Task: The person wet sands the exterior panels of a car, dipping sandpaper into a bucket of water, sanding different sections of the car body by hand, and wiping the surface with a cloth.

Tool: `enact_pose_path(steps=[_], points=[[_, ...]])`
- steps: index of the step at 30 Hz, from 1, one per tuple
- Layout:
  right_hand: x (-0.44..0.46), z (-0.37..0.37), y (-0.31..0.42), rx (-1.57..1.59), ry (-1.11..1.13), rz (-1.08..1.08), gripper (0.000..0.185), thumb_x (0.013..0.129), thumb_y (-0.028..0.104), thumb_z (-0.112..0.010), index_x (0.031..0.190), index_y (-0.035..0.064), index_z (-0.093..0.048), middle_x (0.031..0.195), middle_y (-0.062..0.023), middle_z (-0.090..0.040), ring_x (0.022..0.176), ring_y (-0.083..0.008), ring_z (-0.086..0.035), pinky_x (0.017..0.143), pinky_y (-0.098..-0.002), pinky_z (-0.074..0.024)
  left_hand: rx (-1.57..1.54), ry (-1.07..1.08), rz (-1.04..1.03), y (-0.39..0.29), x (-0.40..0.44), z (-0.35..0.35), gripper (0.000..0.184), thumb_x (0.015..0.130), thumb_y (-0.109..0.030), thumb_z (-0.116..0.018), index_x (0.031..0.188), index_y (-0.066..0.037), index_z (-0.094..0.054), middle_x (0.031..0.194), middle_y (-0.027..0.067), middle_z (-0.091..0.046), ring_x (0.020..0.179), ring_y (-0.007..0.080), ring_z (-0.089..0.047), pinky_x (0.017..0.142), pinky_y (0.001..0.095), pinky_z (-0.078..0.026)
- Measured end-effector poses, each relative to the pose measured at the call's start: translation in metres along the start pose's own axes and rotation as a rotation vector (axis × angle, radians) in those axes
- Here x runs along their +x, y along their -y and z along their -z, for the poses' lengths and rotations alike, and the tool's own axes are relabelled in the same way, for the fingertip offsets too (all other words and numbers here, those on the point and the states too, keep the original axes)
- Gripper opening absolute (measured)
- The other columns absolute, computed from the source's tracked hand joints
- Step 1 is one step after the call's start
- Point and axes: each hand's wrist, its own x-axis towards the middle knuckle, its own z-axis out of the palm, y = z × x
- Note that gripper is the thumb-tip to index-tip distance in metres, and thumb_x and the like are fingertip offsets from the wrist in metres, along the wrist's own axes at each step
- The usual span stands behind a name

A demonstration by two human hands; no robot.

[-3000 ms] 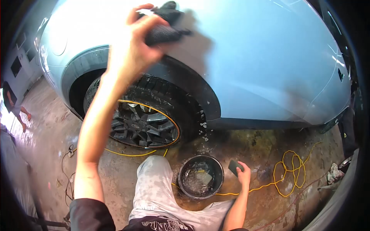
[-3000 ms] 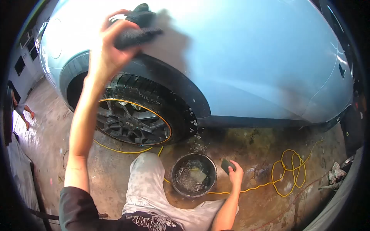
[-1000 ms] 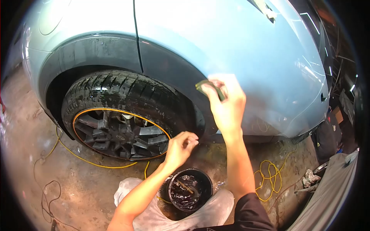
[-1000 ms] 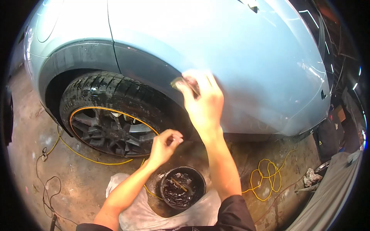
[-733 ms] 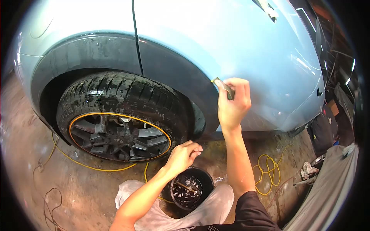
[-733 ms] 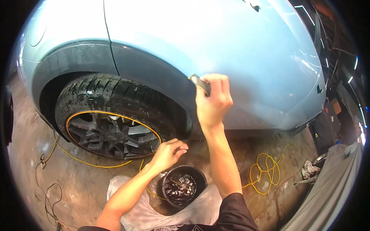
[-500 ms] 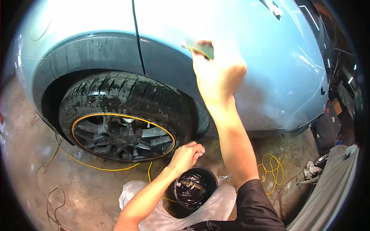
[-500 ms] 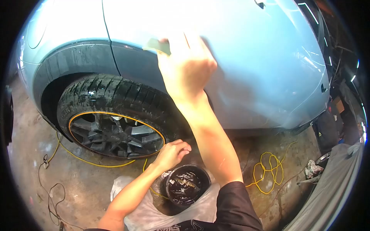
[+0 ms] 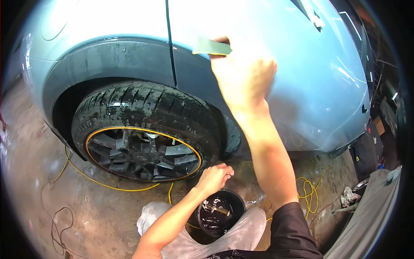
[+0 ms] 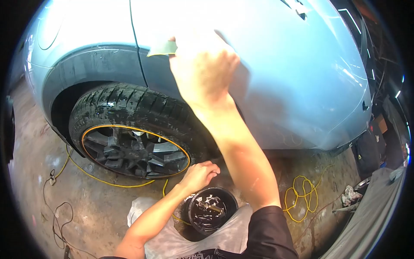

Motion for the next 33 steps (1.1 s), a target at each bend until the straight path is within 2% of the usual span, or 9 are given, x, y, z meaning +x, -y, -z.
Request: enact_pose_path(steps=[7,9,16,22,26,28,31,32,33], points=[[-0.054,0.046,-0.068,0.125,-0.061,-0.119,0.02,0.068,-0.008,-0.077,0.077,0.0059,-0.066,0.075,-0.0083,-0.065,0.066,-0.0238,-0.062,0.064,-0.0325,-0.0496,-0.012,-0.014,-0.028,-0.009,-0.001,0.01,0.012,0.087,-0.008,-0.068,0.099,-0.01,-0.07,0.098,0.009,-0.07,0.087,0.0332,-0.07,0.075,0.0444,-0.057],[-0.041,0.033,-0.06,-0.016,-0.051,0.014,0.016,0.075,0.017,-0.083,0.074,0.0086,-0.07,0.071,-0.0086,-0.067,0.063,-0.0261,-0.064,0.057,-0.0363,-0.0501,-0.041,0.019,-0.035,-0.014,-0.001,0.012,0.013,0.087,-0.007,-0.068,0.099,-0.01,-0.07,0.098,0.0091,-0.071,0.087,0.0332,-0.07,0.075,0.0443,-0.057],[0.012,-0.006,0.002,-0.019,-0.051,0.208,0.013,0.069,0.011,-0.08,0.08,0.0061,-0.074,0.072,-0.0129,-0.067,0.065,-0.0316,-0.065,0.06,-0.0371,-0.0501,0.021,0.025,0.025,0.002,-0.002,0.01,0.013,0.087,-0.006,-0.067,0.099,-0.011,-0.07,0.098,0.0093,-0.07,0.088,0.0331,-0.07,0.075,0.0447,-0.057],[-0.044,0.043,-0.054,0.12,-0.041,-0.108,0.019,0.07,0.002,-0.085,0.078,0.0019,-0.067,0.075,-0.0092,-0.064,0.063,-0.0234,-0.061,0.063,-0.0311,-0.0494,-0.031,0.006,-0.045,-0.008,-0.008,0.015,0.011,0.088,-0.009,-0.066,0.098,-0.01,-0.069,0.098,0.0086,-0.07,0.09,0.0335,-0.069,0.075,0.0458,-0.056],[0.01,-0.001,-0.003,0.022,0.019,0.07,0.011,0.074,0.015,-0.079,0.082,0.0085,-0.075,0.08,-0.0116,-0.07,0.071,-0.0314,-0.068,0.063,-0.0372,-0.0522,-0.033,0.019,-0.08,-0.008,-0.008,0.009,0.011,0.088,-0.01,-0.066,0.098,-0.011,-0.069,0.096,0.009,-0.069,0.088,0.0337,-0.068,0.073,0.0464,-0.055],[0.042,-0.007,0.036,0.063,-0.026,0.003,0.018,0.084,0.007,-0.069,0.074,-0.0069,-0.071,0.051,-0.016,-0.062,0.041,-0.0246,-0.06,0.041,-0.0346,-0.0467,0.001,0.045,-0.056,-0.006,-0.006,0.007,0.011,0.088,-0.01,-0.066,0.098,-0.01,-0.069,0.097,0.0088,-0.069,0.088,0.0338,-0.068,0.072,0.047,-0.055],[0.013,-0.003,0.0,0.042,-0.005,0.036,0.014,0.073,0.019,-0.078,0.084,0.0096,-0.076,0.081,-0.012,-0.07,0.072,-0.032,-0.068,0.063,-0.0377,-0.0525,-0.018,0.057,-0.056,-0.004,-0.009,0.009,0.011,0.088,-0.01,-0.066,0.098,-0.01,-0.069,0.097,0.0088,-0.069,0.088,0.034,-0.068,0.073,0.0472,-0.054],[-0.004,0.005,-0.021,0.021,-0.018,0.037,0.013,0.071,0.014,-0.079,0.083,0.0087,-0.075,0.079,-0.0118,-0.069,0.07,-0.0309,-0.067,0.063,-0.037,-0.052,-0.018,0.057,-0.06,-0.005,-0.007,0.009,0.011,0.088,-0.01,-0.066,0.098,-0.01,-0.069,0.097,0.0088,-0.069,0.088,0.034,-0.068,0.073,0.0472,-0.054],[-0.019,0.02,-0.034,0.045,-0.026,0.009,0.026,0.07,0.004,-0.089,0.076,0.0026,-0.064,0.072,-0.0068,-0.062,0.064,-0.0171,-0.06,0.063,-0.0276,-0.0482,-0.024,0.043,-0.064,-0.007,-0.008,0.009,0.011,0.087,-0.01,-0.066,0.098,-0.01,-0.069,0.097,0.0088,-0.069,0.089,0.0341,-0.068,0.073,0.047,-0.054]])
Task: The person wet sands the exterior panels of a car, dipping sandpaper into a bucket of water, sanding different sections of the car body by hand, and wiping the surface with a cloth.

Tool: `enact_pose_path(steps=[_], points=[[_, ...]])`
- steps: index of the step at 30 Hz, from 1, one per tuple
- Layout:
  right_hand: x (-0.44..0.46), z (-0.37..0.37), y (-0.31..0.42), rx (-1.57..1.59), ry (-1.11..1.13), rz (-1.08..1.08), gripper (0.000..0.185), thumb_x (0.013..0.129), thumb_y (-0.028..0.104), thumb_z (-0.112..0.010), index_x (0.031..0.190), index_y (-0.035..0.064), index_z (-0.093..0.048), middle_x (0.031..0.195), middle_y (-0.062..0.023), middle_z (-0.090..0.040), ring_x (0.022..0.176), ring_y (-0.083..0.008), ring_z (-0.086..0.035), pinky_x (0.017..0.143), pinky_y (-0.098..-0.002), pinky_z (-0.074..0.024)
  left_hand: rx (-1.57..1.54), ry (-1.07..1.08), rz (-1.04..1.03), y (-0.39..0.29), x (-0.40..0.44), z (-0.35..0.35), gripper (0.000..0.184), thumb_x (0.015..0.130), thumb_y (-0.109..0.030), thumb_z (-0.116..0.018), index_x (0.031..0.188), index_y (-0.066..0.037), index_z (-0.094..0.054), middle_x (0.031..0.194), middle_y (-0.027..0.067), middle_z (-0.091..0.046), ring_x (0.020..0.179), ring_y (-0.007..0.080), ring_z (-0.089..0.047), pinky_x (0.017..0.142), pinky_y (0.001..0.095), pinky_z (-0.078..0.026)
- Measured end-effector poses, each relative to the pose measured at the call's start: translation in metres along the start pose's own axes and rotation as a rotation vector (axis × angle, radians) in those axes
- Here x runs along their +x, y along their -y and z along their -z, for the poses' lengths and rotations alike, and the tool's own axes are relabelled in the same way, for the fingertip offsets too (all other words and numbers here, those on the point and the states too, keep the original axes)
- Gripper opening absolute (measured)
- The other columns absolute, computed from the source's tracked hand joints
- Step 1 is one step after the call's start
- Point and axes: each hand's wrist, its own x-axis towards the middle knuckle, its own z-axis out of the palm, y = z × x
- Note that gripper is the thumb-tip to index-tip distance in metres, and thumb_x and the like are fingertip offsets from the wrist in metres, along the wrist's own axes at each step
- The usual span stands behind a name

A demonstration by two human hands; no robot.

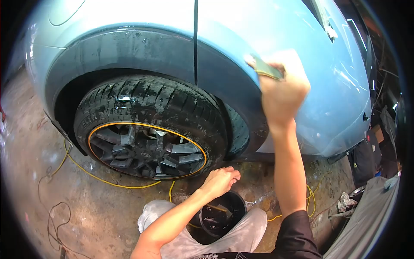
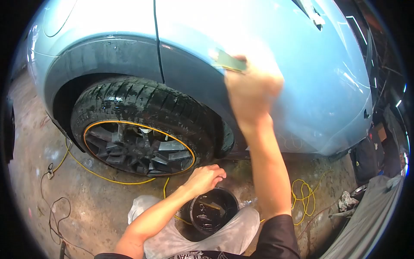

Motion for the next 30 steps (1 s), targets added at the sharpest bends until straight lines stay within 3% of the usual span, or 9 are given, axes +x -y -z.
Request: enact_pose_path(steps=[5,6,11,14,20,22,25,28,30], points=[[-0.022,0.017,-0.021,0.133,-0.052,-0.004,0.024,0.07,-0.007,-0.086,0.076,0.0006,-0.063,0.075,-0.0065,-0.061,0.064,-0.0153,-0.059,0.062,-0.0259,-0.0474,-0.022,0.007,-0.037,-0.01,-0.003,0.0,0.011,0.087,-0.01,-0.066,0.098,-0.01,-0.069,0.097,0.0084,-0.068,0.089,0.0338,-0.068,0.074,0.0466,-0.054],[-0.008,0.001,-0.011,0.115,-0.047,-0.037,0.011,0.072,0.009,-0.08,0.077,0.0047,-0.071,0.072,-0.0122,-0.066,0.064,-0.0278,-0.064,0.061,-0.0353,-0.0499,-0.009,0.031,-0.031,-0.011,-0.002,0.0,0.011,0.087,-0.01,-0.067,0.098,-0.01,-0.069,0.096,0.0081,-0.068,0.089,0.0335,-0.068,0.074,0.0463,-0.054],[0.043,-0.043,0.043,0.065,-0.052,0.169,0.009,0.075,0.019,-0.074,0.081,0.0128,-0.077,0.058,-0.0116,-0.062,0.051,-0.0322,-0.06,0.054,-0.0402,-0.0489,0.023,0.031,-0.009,-0.001,-0.006,0.0,0.012,0.087,-0.01,-0.067,0.098,-0.011,-0.07,0.095,0.0075,-0.069,0.09,0.0326,-0.068,0.074,0.0455,-0.055],[0.006,-0.007,0.01,-0.011,0.016,0.024,0.012,0.073,0.018,-0.081,0.082,0.01,-0.077,0.072,-0.0099,-0.066,0.065,-0.0294,-0.063,0.06,-0.0344,-0.0487,0.01,0.037,0.014,0.003,-0.008,0.007,0.013,0.086,-0.01,-0.068,0.099,-0.011,-0.07,0.095,0.0075,-0.069,0.091,0.0322,-0.068,0.075,0.0449,-0.055],[-0.028,0.017,-0.021,0.106,-0.049,-0.099,0.023,0.069,0.005,-0.088,0.078,0.001,-0.067,0.074,-0.0101,-0.063,0.067,-0.0252,-0.062,0.065,-0.0317,-0.0502,-0.016,0.04,-0.05,-0.009,-0.009,0.003,0.014,0.088,-0.01,-0.066,0.101,-0.011,-0.069,0.098,0.008,-0.068,0.093,0.0318,-0.068,0.076,0.0445,-0.055],[0.004,-0.013,0.014,-0.05,-0.035,0.082,0.021,0.073,0.016,-0.079,0.059,0.0071,-0.067,0.051,-0.011,-0.054,0.047,-0.0284,-0.054,0.052,-0.0356,-0.0449,-0.003,0.052,-0.044,-0.007,-0.008,0.003,0.013,0.088,-0.01,-0.066,0.101,-0.011,-0.069,0.097,0.008,-0.068,0.093,0.032,-0.068,0.076,0.0447,-0.055],[0.02,-0.032,0.031,-0.008,0.044,0.159,0.017,0.074,0.016,-0.076,0.061,0.0086,-0.069,0.046,-0.0112,-0.051,0.043,-0.0297,-0.051,0.05,-0.0378,-0.0446,0.022,0.063,-0.003,-0.002,-0.005,0.006,0.013,0.088,-0.01,-0.066,0.1,-0.011,-0.069,0.097,0.008,-0.068,0.092,0.0323,-0.068,0.076,0.0449,-0.055],[0.006,-0.016,0.02,-0.026,0.002,0.055,0.018,0.07,0.005,-0.083,0.08,0.0023,-0.069,0.076,-0.0115,-0.064,0.068,-0.0287,-0.063,0.066,-0.0318,-0.0499,0.025,0.065,0.016,0.001,-0.008,0.008,0.012,0.088,-0.011,-0.067,0.1,-0.011,-0.07,0.097,0.008,-0.068,0.092,0.0323,-0.068,0.075,0.0449,-0.055],[-0.016,0.007,-0.016,0.046,-0.038,0.039,0.019,0.07,0.0,-0.084,0.078,0.0012,-0.066,0.075,-0.0098,-0.063,0.067,-0.0222,-0.061,0.064,-0.0296,-0.0489,0.014,0.055,0.017,0.0,-0.009,0.008,0.012,0.088,-0.011,-0.067,0.099,-0.011,-0.07,0.097,0.008,-0.068,0.091,0.0323,-0.068,0.075,0.0448,-0.055]])
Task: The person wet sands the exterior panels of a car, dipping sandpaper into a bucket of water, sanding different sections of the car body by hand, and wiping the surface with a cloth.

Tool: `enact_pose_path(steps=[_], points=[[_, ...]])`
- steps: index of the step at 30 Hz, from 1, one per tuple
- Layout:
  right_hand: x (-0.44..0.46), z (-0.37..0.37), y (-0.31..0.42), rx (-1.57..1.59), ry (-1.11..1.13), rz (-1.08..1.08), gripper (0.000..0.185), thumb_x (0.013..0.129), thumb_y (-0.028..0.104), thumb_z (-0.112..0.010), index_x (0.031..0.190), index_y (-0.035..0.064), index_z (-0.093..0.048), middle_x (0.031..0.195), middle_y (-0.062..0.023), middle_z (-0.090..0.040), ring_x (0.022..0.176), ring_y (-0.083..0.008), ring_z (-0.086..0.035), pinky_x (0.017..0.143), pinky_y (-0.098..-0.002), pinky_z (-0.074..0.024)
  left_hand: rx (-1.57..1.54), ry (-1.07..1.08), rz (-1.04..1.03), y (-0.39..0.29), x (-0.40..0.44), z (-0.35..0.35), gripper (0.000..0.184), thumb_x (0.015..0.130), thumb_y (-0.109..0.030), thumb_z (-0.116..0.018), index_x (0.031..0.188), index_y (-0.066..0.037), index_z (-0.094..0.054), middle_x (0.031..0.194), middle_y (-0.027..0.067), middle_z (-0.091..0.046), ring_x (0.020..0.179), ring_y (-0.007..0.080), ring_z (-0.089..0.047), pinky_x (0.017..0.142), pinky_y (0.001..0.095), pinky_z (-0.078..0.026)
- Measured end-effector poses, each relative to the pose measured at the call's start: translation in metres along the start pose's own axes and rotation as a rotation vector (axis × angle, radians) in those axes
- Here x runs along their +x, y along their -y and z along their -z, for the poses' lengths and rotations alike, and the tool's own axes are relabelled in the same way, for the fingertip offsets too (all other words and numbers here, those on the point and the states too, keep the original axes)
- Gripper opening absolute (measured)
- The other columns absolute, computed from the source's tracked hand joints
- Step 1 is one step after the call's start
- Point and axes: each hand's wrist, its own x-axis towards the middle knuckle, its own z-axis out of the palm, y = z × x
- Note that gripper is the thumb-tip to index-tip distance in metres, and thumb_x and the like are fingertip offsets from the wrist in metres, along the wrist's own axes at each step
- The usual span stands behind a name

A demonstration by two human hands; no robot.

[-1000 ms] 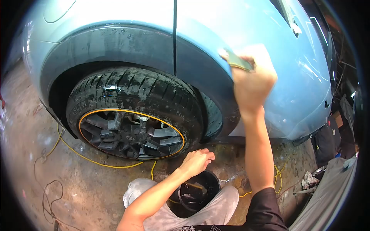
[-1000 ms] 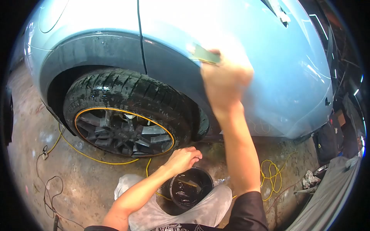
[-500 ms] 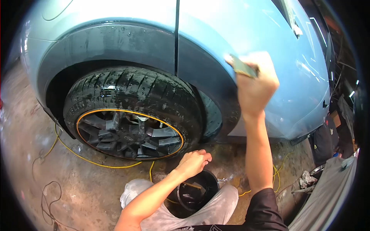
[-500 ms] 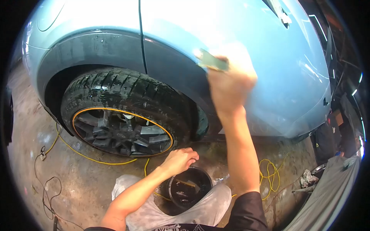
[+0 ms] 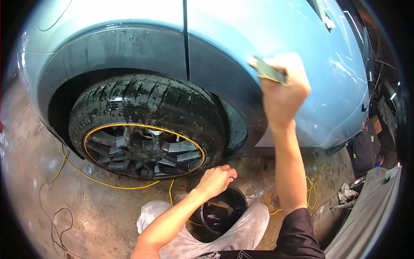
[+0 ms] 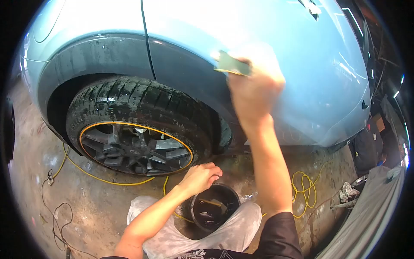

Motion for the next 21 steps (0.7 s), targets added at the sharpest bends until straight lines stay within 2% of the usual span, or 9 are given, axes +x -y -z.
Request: enact_pose_path(steps=[3,6,7,10,11,13,16,19,21], points=[[-0.018,0.018,-0.014,0.093,-0.048,-0.193,0.021,0.07,-0.004,-0.084,0.076,0.0004,-0.064,0.075,-0.0088,-0.061,0.068,-0.0175,-0.059,0.063,-0.028,-0.0481,-0.002,-0.002,-0.013,-0.007,-0.001,0.0,0.012,0.088,-0.011,-0.067,0.099,-0.011,-0.07,0.097,0.0082,-0.069,0.092,0.032,-0.068,0.076,0.0445,-0.056],[0.005,-0.006,0.007,-0.053,-0.012,-0.025,0.019,0.07,0.002,-0.084,0.077,0.0021,-0.066,0.074,-0.0089,-0.063,0.066,-0.0197,-0.06,0.062,-0.03,-0.0487,-0.02,-0.031,-0.076,-0.01,0.002,-0.007,0.011,0.087,-0.01,-0.066,0.098,-0.01,-0.069,0.097,0.0085,-0.068,0.091,0.0316,-0.068,0.076,0.0444,-0.055],[0.018,-0.023,0.021,-0.113,-0.006,0.021,0.011,0.073,0.007,-0.078,0.072,0.0046,-0.068,0.066,-0.0105,-0.062,0.057,-0.0235,-0.059,0.056,-0.0338,-0.0482,-0.017,-0.029,-0.075,-0.008,0.003,-0.009,0.011,0.087,-0.01,-0.066,0.098,-0.01,-0.069,0.097,0.0085,-0.068,0.091,0.0316,-0.068,0.076,0.0444,-0.055],[0.052,-0.053,0.051,-0.018,0.016,0.116,0.01,0.072,0.013,-0.077,0.075,0.0061,-0.071,0.063,-0.0117,-0.062,0.052,-0.0284,-0.06,0.054,-0.0369,-0.0476,-0.005,-0.001,-0.048,-0.003,0.006,-0.011,0.012,0.087,-0.01,-0.066,0.099,-0.01,-0.069,0.096,0.0085,-0.068,0.091,0.0321,-0.068,0.075,0.0446,-0.055],[0.054,-0.055,0.053,0.038,0.023,0.059,0.019,0.069,0.009,-0.084,0.082,0.0032,-0.071,0.074,-0.0124,-0.067,0.062,-0.028,-0.065,0.062,-0.034,-0.0508,-0.001,0.001,-0.017,-0.002,0.005,-0.009,0.012,0.087,-0.01,-0.066,0.099,-0.01,-0.069,0.096,0.0086,-0.068,0.091,0.0324,-0.068,0.075,0.0448,-0.055],[0.028,-0.034,0.033,-0.089,0.012,0.014,0.02,0.07,0.01,-0.085,0.08,0.0026,-0.07,0.074,-0.0123,-0.068,0.061,-0.0261,-0.064,0.061,-0.0328,-0.0503,0.003,0.005,0.01,0.001,0.004,-0.006,0.012,0.087,-0.01,-0.066,0.099,-0.01,-0.069,0.096,0.0087,-0.068,0.091,0.0327,-0.068,0.075,0.045,-0.055],[-0.002,0.008,0.006,-0.042,0.017,-0.072,0.022,0.071,0.005,-0.087,0.076,-0.0006,-0.067,0.069,-0.0082,-0.063,0.058,-0.0173,-0.056,0.058,-0.0288,-0.0458,-0.01,0.018,0.025,0.004,0.001,-0.003,0.013,0.087,-0.01,-0.066,0.099,-0.01,-0.069,0.096,0.0088,-0.068,0.091,0.0331,-0.068,0.075,0.0457,-0.055],[0.0,0.006,0.009,-0.079,0.003,-0.103,0.022,0.071,0.004,-0.087,0.077,-0.0007,-0.067,0.069,-0.0082,-0.063,0.059,-0.0163,-0.056,0.059,-0.0285,-0.0463,-0.035,-0.021,-0.018,-0.001,0.003,-0.005,0.013,0.087,-0.01,-0.066,0.1,-0.01,-0.069,0.097,0.0088,-0.069,0.091,0.033,-0.068,0.075,0.0461,-0.055],[0.024,-0.024,0.025,-0.062,-0.01,0.048,0.013,0.072,0.011,-0.08,0.079,0.0044,-0.072,0.068,-0.0106,-0.066,0.059,-0.0243,-0.062,0.06,-0.035,-0.0492,-0.027,-0.009,-0.034,0.001,0.006,-0.009,0.013,0.087,-0.01,-0.066,0.101,-0.011,-0.069,0.097,0.0086,-0.069,0.09,0.033,-0.068,0.075,0.0465,-0.055]])
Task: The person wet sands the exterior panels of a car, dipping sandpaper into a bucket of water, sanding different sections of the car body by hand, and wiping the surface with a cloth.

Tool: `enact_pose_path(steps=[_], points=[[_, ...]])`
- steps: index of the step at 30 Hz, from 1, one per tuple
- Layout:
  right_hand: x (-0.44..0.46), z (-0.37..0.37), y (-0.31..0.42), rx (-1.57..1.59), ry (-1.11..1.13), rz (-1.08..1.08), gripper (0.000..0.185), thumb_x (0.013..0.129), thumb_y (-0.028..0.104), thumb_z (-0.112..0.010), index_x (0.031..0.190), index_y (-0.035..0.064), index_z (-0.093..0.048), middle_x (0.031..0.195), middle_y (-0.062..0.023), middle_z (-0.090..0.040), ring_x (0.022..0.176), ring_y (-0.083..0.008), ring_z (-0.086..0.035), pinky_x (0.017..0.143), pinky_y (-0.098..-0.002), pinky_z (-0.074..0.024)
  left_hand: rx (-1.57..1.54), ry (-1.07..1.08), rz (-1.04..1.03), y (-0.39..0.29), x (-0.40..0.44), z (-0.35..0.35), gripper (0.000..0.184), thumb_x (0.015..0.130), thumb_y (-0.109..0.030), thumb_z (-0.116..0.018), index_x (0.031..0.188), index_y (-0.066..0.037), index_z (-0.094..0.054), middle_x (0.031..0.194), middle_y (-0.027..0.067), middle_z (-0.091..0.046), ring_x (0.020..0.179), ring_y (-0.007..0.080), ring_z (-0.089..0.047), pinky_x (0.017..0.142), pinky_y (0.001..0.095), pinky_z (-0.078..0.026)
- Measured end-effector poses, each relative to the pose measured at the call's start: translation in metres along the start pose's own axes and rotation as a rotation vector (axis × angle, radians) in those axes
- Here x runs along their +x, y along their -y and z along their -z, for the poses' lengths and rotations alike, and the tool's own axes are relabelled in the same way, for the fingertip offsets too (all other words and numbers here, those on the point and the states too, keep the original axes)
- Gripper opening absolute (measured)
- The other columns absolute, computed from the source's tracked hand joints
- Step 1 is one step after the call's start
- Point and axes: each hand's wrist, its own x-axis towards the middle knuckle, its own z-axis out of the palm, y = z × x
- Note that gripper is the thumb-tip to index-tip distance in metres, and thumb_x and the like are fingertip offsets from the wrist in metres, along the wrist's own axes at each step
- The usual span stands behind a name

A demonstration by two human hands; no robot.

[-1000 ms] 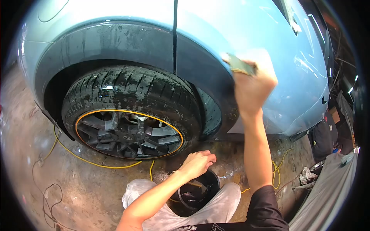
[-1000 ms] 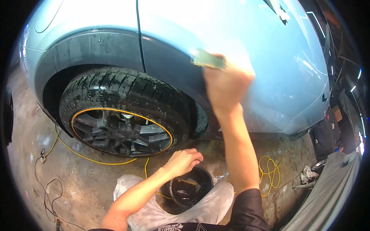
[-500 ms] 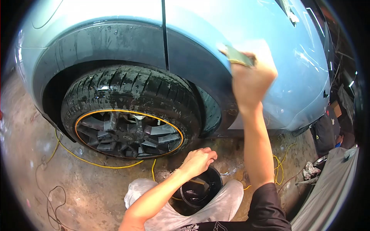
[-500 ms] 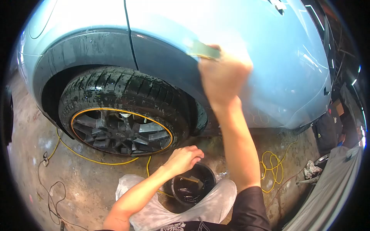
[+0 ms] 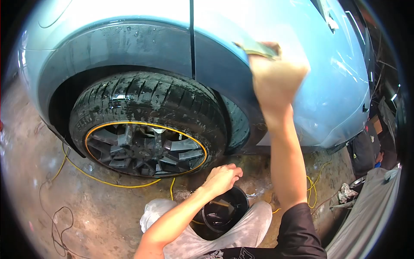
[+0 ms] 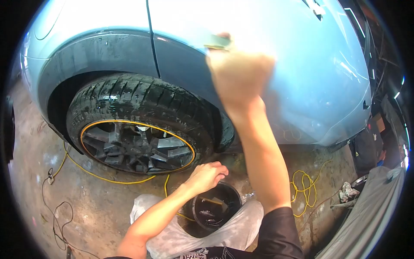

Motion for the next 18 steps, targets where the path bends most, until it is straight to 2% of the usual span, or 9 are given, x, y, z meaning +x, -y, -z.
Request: enact_pose_path(steps=[1,3,6,8,10,12,14,17,18], points=[[0.017,-0.014,0.012,0.013,0.003,0.09,0.011,0.073,0.016,-0.074,0.081,0.0088,-0.076,0.067,-0.0117,-0.067,0.059,-0.0297,-0.064,0.058,-0.0395,-0.0506,0.003,-0.005,0.002,0.002,0.0,0.0,0.013,0.087,-0.01,-0.066,0.101,-0.011,-0.069,0.097,0.0086,-0.069,0.09,0.033,-0.068,0.075,0.0465,-0.055],[0.045,-0.042,0.033,0.144,-0.027,0.062,0.015,0.073,0.02,-0.073,0.084,0.0099,-0.076,0.068,-0.0118,-0.068,0.06,-0.0313,-0.066,0.057,-0.0414,-0.0512,0.017,0.029,0.024,0.006,0.001,-0.002,0.013,0.087,-0.01,-0.066,0.1,-0.011,-0.069,0.097,0.0088,-0.069,0.09,0.0331,-0.068,0.075,0.0467,-0.055],[0.023,-0.018,0.019,0.096,0.028,0.017,0.015,0.073,0.021,-0.073,0.082,0.0095,-0.076,0.069,-0.0116,-0.069,0.06,-0.0315,-0.067,0.058,-0.0407,-0.0521,0.013,0.037,0.065,0.01,-0.001,0.001,0.013,0.088,-0.01,-0.066,0.1,-0.011,-0.069,0.097,0.0089,-0.069,0.09,0.0333,-0.068,0.075,0.0466,-0.055],[-0.003,0.003,-0.003,-0.007,0.0,-0.145,0.017,0.07,0.017,-0.081,0.079,0.0053,-0.074,0.068,-0.0112,-0.069,0.059,-0.03,-0.067,0.058,-0.0384,-0.0521,0.023,0.027,0.057,0.008,-0.001,0.005,0.013,0.088,-0.01,-0.066,0.1,-0.011,-0.069,0.097,0.0089,-0.069,0.09,0.0332,-0.069,0.075,0.0464,-0.055],[-0.016,0.024,-0.012,0.012,0.072,-0.139,0.019,0.067,0.015,-0.084,0.077,0.0037,-0.072,0.067,-0.0102,-0.069,0.059,-0.0291,-0.067,0.058,-0.0378,-0.0518,0.029,0.026,0.053,0.005,-0.004,0.004,0.013,0.088,-0.01,-0.066,0.101,-0.011,-0.069,0.097,0.0089,-0.069,0.09,0.0332,-0.069,0.075,0.0461,-0.055],[-0.022,0.024,-0.017,0.066,0.006,-0.235,0.02,0.076,0.009,-0.085,0.079,0.0002,-0.067,0.066,-0.0089,-0.067,0.059,-0.0109,-0.06,0.059,-0.0262,-0.0491,-0.012,-0.013,-0.023,0.001,-0.003,0.0,0.013,0.088,-0.01,-0.066,0.101,-0.011,-0.07,0.096,0.0089,-0.069,0.09,0.0332,-0.069,0.075,0.0458,-0.055],[-0.001,0.0,-0.008,0.052,-0.019,-0.104,0.016,0.069,0.016,-0.081,0.078,0.0054,-0.073,0.067,-0.01,-0.069,0.058,-0.0285,-0.067,0.058,-0.0383,-0.0519,-0.003,0.012,-0.02,0.001,-0.002,-0.002,0.013,0.088,-0.01,-0.066,0.1,-0.011,-0.07,0.096,0.0089,-0.069,0.09,0.0333,-0.069,0.075,0.0458,-0.055],[0.034,-0.027,0.017,0.152,0.056,0.031,0.016,0.069,0.017,-0.078,0.082,0.007,-0.074,0.068,-0.0109,-0.069,0.058,-0.0302,-0.066,0.057,-0.0394,-0.052,0.022,0.032,0.014,0.004,-0.001,-0.004,0.013,0.087,-0.01,-0.066,0.099,-0.011,-0.07,0.097,0.009,-0.069,0.09,0.0334,-0.069,0.075,0.0458,-0.055],[0.035,-0.027,0.019,0.164,0.046,0.048,0.015,0.071,0.014,-0.079,0.081,0.0042,-0.072,0.068,-0.011,-0.068,0.058,-0.0248,-0.063,0.058,-0.0347,-0.0503,0.04,0.036,0.041,0.005,-0.002,-0.002,0.013,0.087,-0.01,-0.066,0.099,-0.011,-0.07,0.097,0.0091,-0.069,0.09,0.0333,-0.069,0.075,0.0458,-0.055]])
